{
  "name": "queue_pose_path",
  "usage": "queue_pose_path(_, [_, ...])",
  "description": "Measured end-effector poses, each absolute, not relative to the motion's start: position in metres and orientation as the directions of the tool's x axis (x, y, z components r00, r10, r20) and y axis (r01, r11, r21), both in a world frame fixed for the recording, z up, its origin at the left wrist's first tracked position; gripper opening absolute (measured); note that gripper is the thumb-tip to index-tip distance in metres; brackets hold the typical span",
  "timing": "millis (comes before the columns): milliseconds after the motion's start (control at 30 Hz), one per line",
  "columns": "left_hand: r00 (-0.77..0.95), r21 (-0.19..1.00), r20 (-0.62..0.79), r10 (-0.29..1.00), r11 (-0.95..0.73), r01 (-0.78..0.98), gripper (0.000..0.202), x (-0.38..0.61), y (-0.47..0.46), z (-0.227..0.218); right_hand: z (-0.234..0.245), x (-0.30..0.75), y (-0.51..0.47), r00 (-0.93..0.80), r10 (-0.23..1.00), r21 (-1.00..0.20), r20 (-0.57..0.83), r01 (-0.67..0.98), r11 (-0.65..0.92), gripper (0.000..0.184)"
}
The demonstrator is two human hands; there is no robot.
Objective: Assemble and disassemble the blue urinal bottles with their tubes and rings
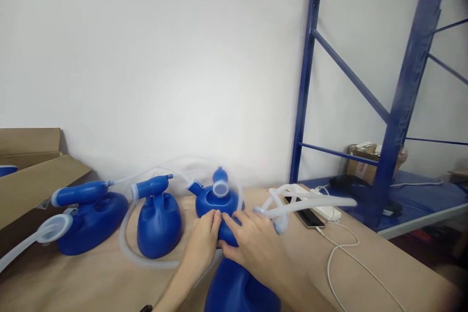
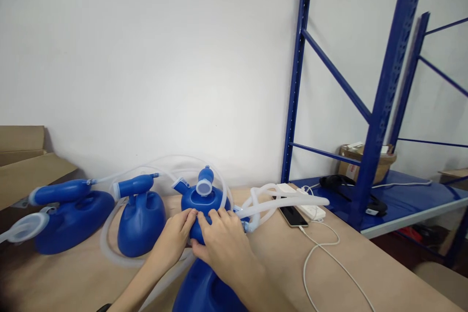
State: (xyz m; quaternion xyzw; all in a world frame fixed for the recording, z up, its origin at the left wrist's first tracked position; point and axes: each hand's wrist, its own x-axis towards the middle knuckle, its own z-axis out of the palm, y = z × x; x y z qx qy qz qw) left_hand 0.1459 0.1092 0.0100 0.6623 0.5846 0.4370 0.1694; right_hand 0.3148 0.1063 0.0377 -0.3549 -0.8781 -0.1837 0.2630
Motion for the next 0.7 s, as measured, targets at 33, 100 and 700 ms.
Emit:
queue_pose_path(33, [-0.080, 0.751, 0.371, 0.925, -0.249, 0.612, 0.044, 0.147, 0.110, 0.010, 0.037, 0.314, 0.107, -0.610, 0.527, 0.145, 0.592, 0.724, 0.675, 0.048])
queue_pose_path(100, [-0.106, 0.783, 0.350, 0.931, -0.229, 0.578, 0.042, 0.150, 0.110, 0.010, 0.036, 0.314, 0.107, -0.608, 0.526, 0.157, 0.595, 0.730, 0.666, 0.048])
queue_pose_path(700, [0.019, 0.942, -0.050, 0.999, 0.041, 0.333, 0.041, 0.104, 0.113, 0.029, 0.048, 0.330, 0.108, -0.615, 0.668, -0.048, 0.420, 0.720, 0.693, 0.071])
